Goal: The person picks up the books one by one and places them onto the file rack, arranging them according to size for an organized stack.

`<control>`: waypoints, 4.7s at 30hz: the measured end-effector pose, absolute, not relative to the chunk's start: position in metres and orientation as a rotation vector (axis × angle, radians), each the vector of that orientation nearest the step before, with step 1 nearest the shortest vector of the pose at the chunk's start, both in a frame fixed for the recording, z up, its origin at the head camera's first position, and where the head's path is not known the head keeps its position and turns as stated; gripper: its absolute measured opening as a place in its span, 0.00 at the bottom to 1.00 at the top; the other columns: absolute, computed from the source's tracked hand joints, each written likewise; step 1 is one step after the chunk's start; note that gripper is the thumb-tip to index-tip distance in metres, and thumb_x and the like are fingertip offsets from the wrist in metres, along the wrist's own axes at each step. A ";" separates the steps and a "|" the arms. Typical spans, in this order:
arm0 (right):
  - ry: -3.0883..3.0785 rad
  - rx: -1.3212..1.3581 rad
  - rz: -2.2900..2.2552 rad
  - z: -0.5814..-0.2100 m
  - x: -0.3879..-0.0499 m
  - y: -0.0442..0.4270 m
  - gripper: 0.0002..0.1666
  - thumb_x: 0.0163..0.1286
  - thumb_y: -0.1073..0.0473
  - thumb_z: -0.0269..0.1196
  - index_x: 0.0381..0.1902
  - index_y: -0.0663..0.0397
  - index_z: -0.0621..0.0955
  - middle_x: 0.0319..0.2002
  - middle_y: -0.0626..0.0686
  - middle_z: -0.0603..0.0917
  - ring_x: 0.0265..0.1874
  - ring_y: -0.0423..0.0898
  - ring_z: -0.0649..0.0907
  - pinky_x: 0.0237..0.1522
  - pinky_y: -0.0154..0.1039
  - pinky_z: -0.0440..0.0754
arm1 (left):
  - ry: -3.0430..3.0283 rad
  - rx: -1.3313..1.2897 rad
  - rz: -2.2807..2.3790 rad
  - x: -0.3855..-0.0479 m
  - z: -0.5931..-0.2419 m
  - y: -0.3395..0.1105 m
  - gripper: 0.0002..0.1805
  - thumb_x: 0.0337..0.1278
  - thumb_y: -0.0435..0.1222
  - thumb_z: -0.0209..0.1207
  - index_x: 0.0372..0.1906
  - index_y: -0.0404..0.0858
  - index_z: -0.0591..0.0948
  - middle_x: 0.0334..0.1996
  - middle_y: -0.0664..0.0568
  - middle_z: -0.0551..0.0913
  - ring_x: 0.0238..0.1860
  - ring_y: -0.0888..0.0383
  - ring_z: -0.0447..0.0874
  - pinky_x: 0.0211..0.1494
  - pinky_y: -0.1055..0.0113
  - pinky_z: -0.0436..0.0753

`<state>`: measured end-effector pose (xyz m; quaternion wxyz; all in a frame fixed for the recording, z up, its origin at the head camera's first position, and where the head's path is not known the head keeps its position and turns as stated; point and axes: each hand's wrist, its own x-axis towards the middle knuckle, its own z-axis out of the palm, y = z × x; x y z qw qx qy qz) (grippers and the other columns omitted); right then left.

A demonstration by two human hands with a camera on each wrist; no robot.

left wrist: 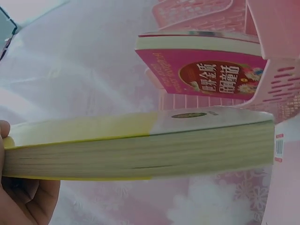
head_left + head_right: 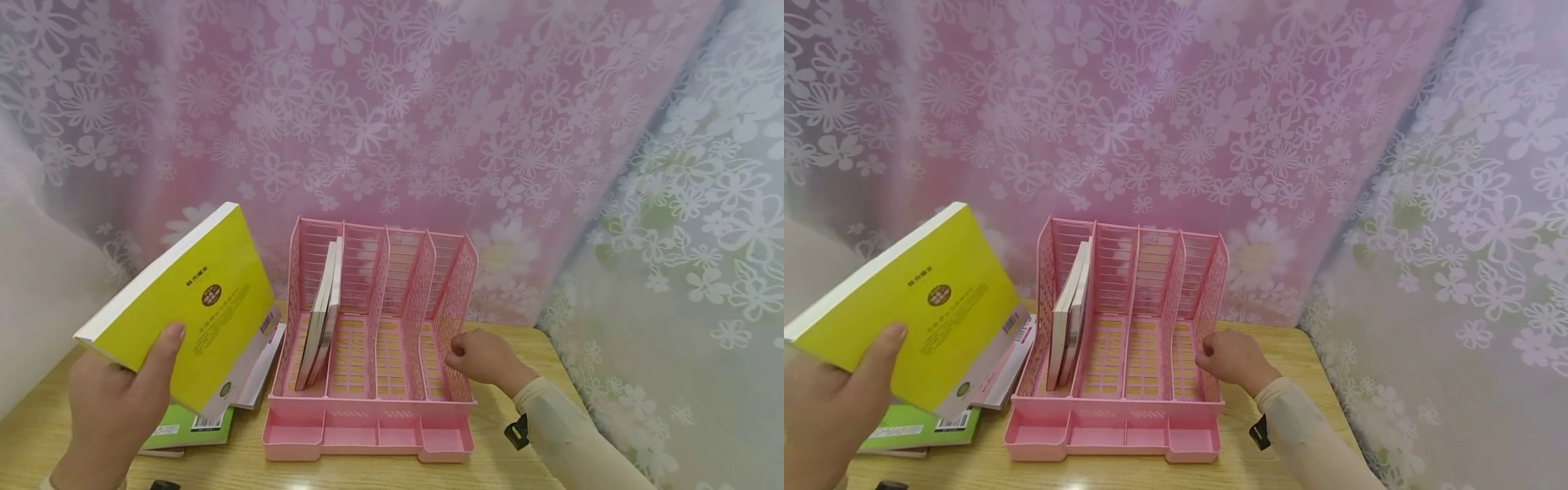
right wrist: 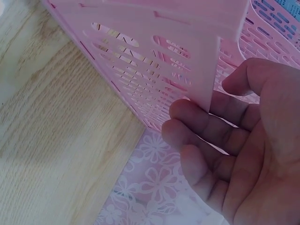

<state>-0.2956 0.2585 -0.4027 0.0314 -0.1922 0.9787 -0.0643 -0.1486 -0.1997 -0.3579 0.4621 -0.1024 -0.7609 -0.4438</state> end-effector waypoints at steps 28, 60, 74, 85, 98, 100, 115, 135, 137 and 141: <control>3.011 -0.600 -0.302 -0.410 -0.302 0.262 0.25 0.69 0.56 0.63 0.14 0.44 0.65 0.14 0.42 0.59 0.17 0.39 0.59 0.24 0.37 0.59 | -1.847 -0.348 -1.223 -0.210 -0.351 -0.171 0.18 0.68 0.29 0.62 0.61 0.37 0.83 0.46 0.46 0.90 0.36 0.77 0.87 0.32 0.80 0.81; 3.044 -0.670 -0.365 -0.424 -0.304 0.265 0.25 0.70 0.61 0.62 0.15 0.44 0.65 0.14 0.40 0.58 0.17 0.37 0.59 0.26 0.35 0.62 | -2.367 -0.074 -1.051 -0.258 -0.348 -0.127 0.30 0.75 0.57 0.53 0.38 0.31 0.82 0.17 0.46 0.76 0.17 0.51 0.71 0.19 0.61 0.73; 3.031 -0.684 -0.398 -0.424 -0.296 0.267 0.25 0.74 0.60 0.61 0.16 0.45 0.68 0.14 0.40 0.61 0.16 0.36 0.61 0.26 0.35 0.64 | -2.550 -0.004 -0.962 -0.280 -0.384 -0.122 0.30 0.76 0.57 0.52 0.25 0.36 0.74 0.13 0.51 0.69 0.14 0.52 0.70 0.17 0.62 0.70; 3.009 -0.763 -0.402 -0.423 -0.295 0.269 0.24 0.76 0.61 0.60 0.18 0.45 0.67 0.15 0.40 0.60 0.17 0.36 0.60 0.26 0.35 0.64 | -2.486 -0.019 -0.954 -0.282 -0.404 -0.116 0.31 0.76 0.60 0.51 0.26 0.38 0.72 0.14 0.50 0.68 0.16 0.52 0.67 0.19 0.61 0.65; 3.002 -0.727 -0.402 -0.424 -0.293 0.271 0.23 0.78 0.59 0.59 0.20 0.46 0.69 0.16 0.42 0.64 0.17 0.36 0.63 0.26 0.35 0.66 | -2.556 -0.188 -0.912 -0.270 -0.407 -0.119 0.21 0.73 0.50 0.58 0.41 0.33 0.78 0.26 0.47 0.78 0.23 0.51 0.76 0.25 0.56 0.74; 3.001 -0.723 -0.395 -0.425 -0.293 0.270 0.23 0.78 0.60 0.59 0.20 0.47 0.69 0.16 0.42 0.64 0.17 0.37 0.63 0.26 0.36 0.66 | -2.593 -0.212 -0.914 -0.266 -0.408 -0.120 0.21 0.73 0.49 0.59 0.45 0.32 0.78 0.30 0.45 0.81 0.27 0.49 0.80 0.29 0.52 0.78; 2.994 -0.748 -0.409 -0.429 -0.294 0.270 0.23 0.79 0.59 0.58 0.20 0.45 0.68 0.16 0.41 0.63 0.16 0.36 0.62 0.26 0.35 0.66 | -2.717 -0.378 -1.005 -0.235 -0.431 -0.137 0.33 0.64 0.47 0.66 0.72 0.42 0.73 0.50 0.55 0.84 0.34 0.63 0.79 0.35 0.63 0.77; 3.002 -0.782 -0.433 -0.427 -0.297 0.268 0.24 0.77 0.62 0.58 0.18 0.45 0.67 0.15 0.40 0.61 0.16 0.36 0.60 0.26 0.35 0.64 | -2.879 -0.171 -0.824 -0.232 -0.446 -0.133 0.19 0.74 0.54 0.58 0.47 0.43 0.88 0.38 0.46 0.90 0.39 0.43 0.89 0.40 0.43 0.83; 3.007 -0.792 -0.443 -0.428 -0.298 0.266 0.24 0.77 0.62 0.58 0.18 0.45 0.66 0.15 0.40 0.61 0.16 0.36 0.60 0.26 0.35 0.64 | -2.875 -0.148 -0.812 -0.231 -0.447 -0.132 0.20 0.74 0.54 0.57 0.49 0.43 0.88 0.39 0.44 0.90 0.40 0.41 0.89 0.40 0.42 0.83; 3.005 -0.802 -0.435 -0.429 -0.298 0.264 0.25 0.76 0.63 0.58 0.18 0.46 0.66 0.15 0.40 0.60 0.17 0.36 0.60 0.26 0.35 0.64 | -2.863 -0.123 -0.808 -0.232 -0.448 -0.129 0.22 0.74 0.54 0.56 0.54 0.44 0.88 0.44 0.42 0.90 0.45 0.39 0.89 0.44 0.40 0.83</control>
